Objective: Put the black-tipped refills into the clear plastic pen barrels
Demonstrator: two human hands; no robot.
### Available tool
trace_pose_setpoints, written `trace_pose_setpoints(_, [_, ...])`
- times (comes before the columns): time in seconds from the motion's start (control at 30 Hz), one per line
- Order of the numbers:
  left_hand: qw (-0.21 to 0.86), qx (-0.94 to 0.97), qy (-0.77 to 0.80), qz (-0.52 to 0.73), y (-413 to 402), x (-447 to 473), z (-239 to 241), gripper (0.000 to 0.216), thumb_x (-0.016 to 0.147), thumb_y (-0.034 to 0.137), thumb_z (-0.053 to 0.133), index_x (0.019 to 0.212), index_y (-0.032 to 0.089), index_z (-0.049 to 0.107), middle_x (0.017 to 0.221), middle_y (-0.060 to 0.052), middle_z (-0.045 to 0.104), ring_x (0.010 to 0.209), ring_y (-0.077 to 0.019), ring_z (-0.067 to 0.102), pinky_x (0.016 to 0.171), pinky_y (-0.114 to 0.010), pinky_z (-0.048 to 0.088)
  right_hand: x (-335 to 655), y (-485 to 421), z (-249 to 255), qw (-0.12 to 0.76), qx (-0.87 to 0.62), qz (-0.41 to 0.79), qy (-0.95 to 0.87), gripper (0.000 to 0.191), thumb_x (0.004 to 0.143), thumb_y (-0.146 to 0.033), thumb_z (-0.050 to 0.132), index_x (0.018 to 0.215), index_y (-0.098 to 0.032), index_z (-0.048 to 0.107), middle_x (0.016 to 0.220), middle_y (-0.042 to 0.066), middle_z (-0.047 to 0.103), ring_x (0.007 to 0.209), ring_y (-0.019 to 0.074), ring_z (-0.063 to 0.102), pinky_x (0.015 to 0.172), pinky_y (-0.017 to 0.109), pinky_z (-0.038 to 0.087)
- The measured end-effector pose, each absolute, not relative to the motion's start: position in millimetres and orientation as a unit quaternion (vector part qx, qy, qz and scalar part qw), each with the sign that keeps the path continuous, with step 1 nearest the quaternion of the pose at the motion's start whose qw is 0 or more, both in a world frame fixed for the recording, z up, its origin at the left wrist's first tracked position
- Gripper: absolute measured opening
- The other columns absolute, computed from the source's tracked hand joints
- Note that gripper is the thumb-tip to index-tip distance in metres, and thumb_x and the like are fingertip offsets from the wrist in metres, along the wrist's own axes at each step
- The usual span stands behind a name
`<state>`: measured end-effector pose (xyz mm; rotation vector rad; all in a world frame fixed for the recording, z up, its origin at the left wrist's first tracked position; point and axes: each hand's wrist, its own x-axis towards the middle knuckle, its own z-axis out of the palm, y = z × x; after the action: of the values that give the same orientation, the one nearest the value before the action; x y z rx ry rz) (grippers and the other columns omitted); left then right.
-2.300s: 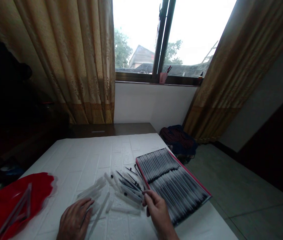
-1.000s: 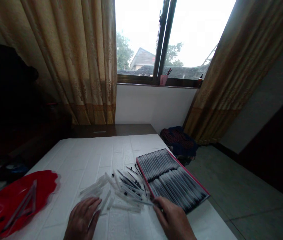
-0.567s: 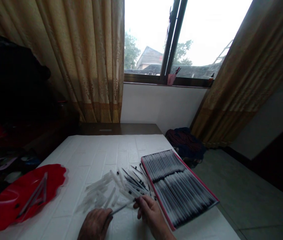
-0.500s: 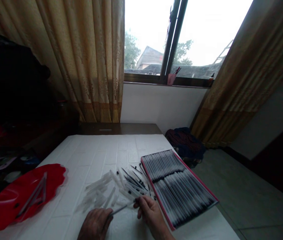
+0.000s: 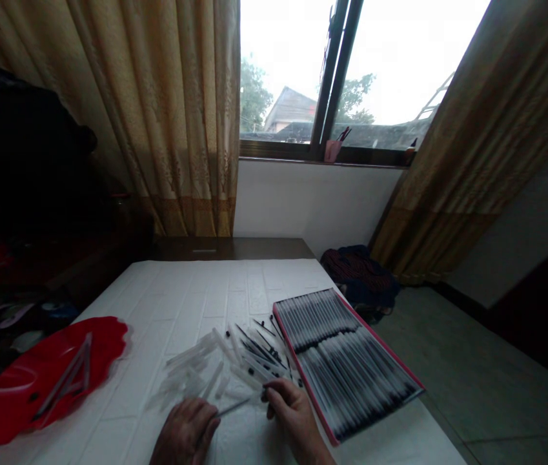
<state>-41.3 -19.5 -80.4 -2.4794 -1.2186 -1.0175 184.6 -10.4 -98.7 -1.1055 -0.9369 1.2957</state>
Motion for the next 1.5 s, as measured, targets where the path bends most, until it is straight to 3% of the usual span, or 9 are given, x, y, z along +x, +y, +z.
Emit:
trace_pose_setpoints(0.23, [0.066,-0.826,-0.409,-0.382,-6.2,-36.5,-82.1,0.029,0.092,0.047,0.041,0.102,0.024,0.055,0.079,0.001,0.070,0.069,-0.0131,0.068,0.063,-0.021,0.054,183.9,-8.2,-101.3,0.584,-0.472,0.567,-0.339,0.042,0.059,-0.053,0.077,0.078,-0.017,0.069,0.059,-0.001,0.062,0.042,0.0070,0.051,0.040,0.017,0.033])
trace_pose_setpoints(0.33, [0.077,-0.817,-0.403,-0.406,-2.7,-35.4,-85.2,0.024,0.094,0.043,0.041,0.099,0.024,0.054,0.078,0.001,0.070,0.071,-0.0130,0.068,0.067,-0.021,0.055,183.5,-8.7,-103.5,0.574,-0.485,0.567,-0.337,0.043,0.059,-0.055,0.076,0.079,-0.017,0.067,0.061,0.000,0.063,0.042,0.0080,0.052,0.037,0.016,0.029])
trace_pose_setpoints(0.8, [0.114,-0.812,-0.407,-0.402,-4.3,-39.3,-91.8,0.022,0.095,0.038,0.040,0.097,0.025,0.057,0.079,0.001,0.070,0.074,-0.0137,0.068,0.071,-0.024,0.054,183.2,-10.1,-102.8,0.583,-0.478,0.557,-0.350,0.044,0.061,-0.057,0.075,0.078,-0.017,0.067,0.060,-0.002,0.062,0.047,0.0089,0.054,0.044,0.019,0.035])
trace_pose_setpoints(1.1, [0.112,-0.812,-0.414,-0.396,-5.6,-39.0,-88.1,0.028,0.094,0.045,0.039,0.101,0.024,0.056,0.082,0.000,0.071,0.075,-0.0148,0.068,0.070,-0.025,0.055,183.1,-10.8,-99.8,0.586,-0.475,0.571,-0.324,0.047,0.056,-0.057,0.077,0.078,-0.017,0.067,0.060,-0.001,0.062,0.046,0.0090,0.053,0.041,0.018,0.032])
trace_pose_setpoints(1.5, [0.109,-0.807,-0.426,-0.395,-6.4,-39.5,-88.0,0.026,0.095,0.042,0.038,0.094,0.025,0.058,0.080,0.000,0.070,0.073,-0.0148,0.068,0.070,-0.026,0.055,184.4,-11.1,-98.8,0.584,-0.483,0.573,-0.312,0.049,0.054,-0.058,0.078,0.078,-0.017,0.067,0.060,-0.001,0.061,0.047,0.0100,0.054,0.041,0.018,0.032])
